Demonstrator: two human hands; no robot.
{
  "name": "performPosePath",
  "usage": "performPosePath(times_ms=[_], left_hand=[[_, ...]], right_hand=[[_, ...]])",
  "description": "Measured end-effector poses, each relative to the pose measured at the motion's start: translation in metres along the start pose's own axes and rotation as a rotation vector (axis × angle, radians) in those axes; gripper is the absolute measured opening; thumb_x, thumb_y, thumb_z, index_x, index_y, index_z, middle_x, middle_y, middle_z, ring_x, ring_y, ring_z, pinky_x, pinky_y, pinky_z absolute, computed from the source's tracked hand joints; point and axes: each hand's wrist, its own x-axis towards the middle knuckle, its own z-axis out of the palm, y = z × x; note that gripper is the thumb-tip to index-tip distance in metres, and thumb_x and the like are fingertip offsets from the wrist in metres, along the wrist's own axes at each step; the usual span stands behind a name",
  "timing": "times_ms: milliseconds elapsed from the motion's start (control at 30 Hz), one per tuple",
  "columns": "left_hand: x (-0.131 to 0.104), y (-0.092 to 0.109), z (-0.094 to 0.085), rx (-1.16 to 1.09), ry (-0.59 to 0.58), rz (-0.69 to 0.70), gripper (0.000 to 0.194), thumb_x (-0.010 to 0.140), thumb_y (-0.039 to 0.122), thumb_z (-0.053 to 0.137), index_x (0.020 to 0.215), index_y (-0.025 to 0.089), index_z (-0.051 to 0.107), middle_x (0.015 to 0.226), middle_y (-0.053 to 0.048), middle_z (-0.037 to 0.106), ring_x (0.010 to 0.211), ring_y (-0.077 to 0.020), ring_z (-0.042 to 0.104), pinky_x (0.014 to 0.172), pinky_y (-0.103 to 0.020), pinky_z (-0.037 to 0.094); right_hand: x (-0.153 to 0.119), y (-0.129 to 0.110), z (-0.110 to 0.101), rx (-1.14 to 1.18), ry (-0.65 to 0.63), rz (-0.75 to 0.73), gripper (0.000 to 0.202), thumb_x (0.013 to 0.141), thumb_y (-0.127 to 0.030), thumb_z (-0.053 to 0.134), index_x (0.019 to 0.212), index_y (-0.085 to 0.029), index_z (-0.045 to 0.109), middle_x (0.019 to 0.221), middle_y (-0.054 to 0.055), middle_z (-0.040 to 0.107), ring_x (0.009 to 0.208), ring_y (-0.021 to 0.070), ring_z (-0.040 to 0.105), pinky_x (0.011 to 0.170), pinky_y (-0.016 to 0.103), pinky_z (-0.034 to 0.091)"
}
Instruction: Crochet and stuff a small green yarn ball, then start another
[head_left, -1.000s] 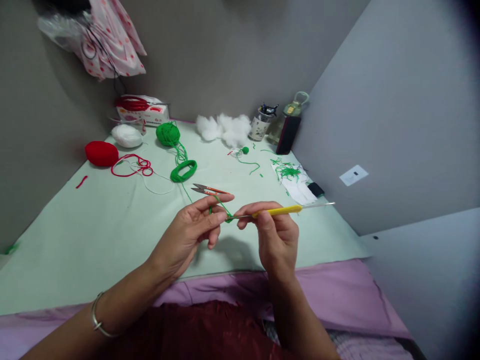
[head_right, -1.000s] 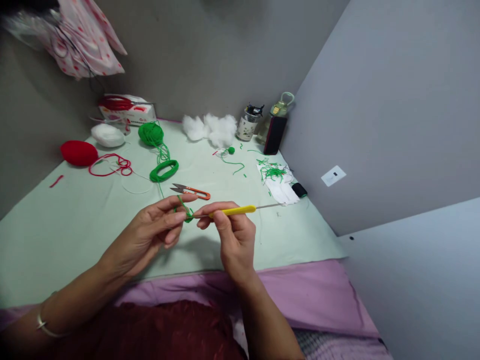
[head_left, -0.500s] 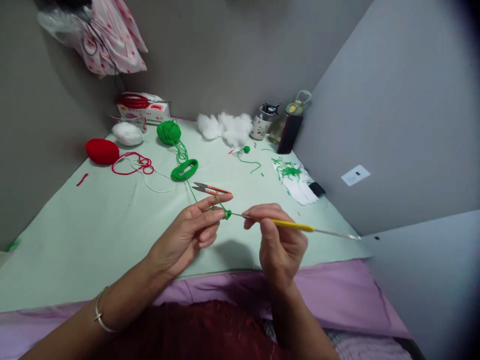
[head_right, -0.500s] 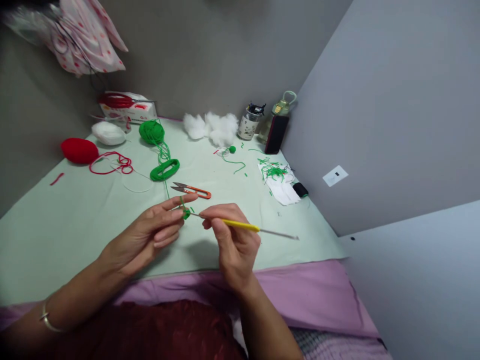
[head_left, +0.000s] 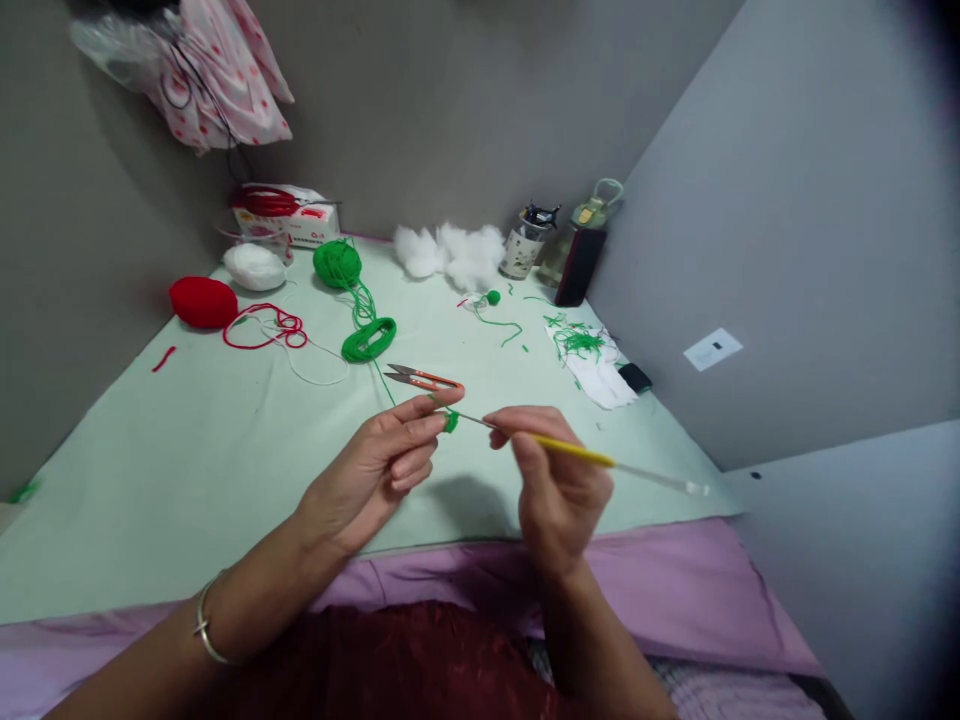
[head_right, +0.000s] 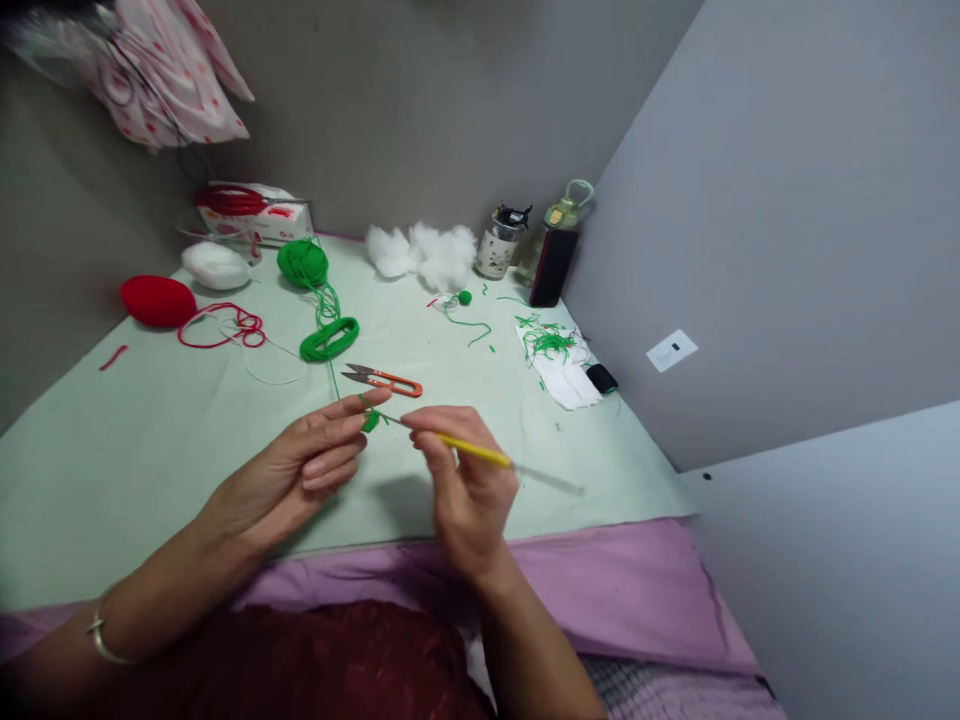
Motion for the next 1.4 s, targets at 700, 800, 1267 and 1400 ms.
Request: performPosePath(times_ms=[700,800,1267,1400], left_hand=[[-0.004,-0.004,-0.002,0.1,-0.081,-0.007,0.038,0.088,0.019,0.075,0.127,0.017,0.072,0.066,0.007,0.048,0.047,-0.0014,0.035,0.044,-0.014,0.03],[-0.005,-0.006,-0.003,0.132,-0.074,0.019,0.035,0.089,0.022,0.076,0.124,0.02,0.075,0.065,0.007,0.048,0.048,-0.0016,0.039,0.046,-0.013,0.033],[-0.002,-0.009,-0.001,0.215,0.079,0.178,0.025,0.081,0.022,0.086,0.105,0.025,0.082,0.077,0.006,0.059,0.042,0.0043,0.044,0.043,-0.01,0.031],[-0.004,-0.01,0.001,0.214,0.093,0.226,0.031,0.08,0.022,0.087,0.11,0.028,0.081,0.077,0.006,0.059,0.044,0.0036,0.043,0.041,-0.009,0.03]], right_hand=[[0.002,0.005,0.0,0.404,-0.011,0.302,0.019,0.101,-0.024,0.06,0.099,-0.028,0.078,0.091,0.001,0.07,0.073,0.0121,0.064,0.069,0.031,0.052],[0.001,0.004,0.001,0.402,-0.009,0.276,0.018,0.101,-0.023,0.061,0.099,-0.027,0.078,0.089,0.001,0.07,0.073,0.0123,0.063,0.068,0.031,0.051],[0.0,0.001,0.002,0.201,0.042,0.148,0.018,0.101,-0.021,0.058,0.098,-0.025,0.075,0.084,0.002,0.07,0.07,0.0138,0.063,0.064,0.032,0.054],[-0.008,-0.004,0.005,-0.058,0.05,-0.091,0.022,0.099,-0.013,0.056,0.107,-0.025,0.073,0.089,0.003,0.073,0.08,0.0171,0.069,0.069,0.035,0.058]])
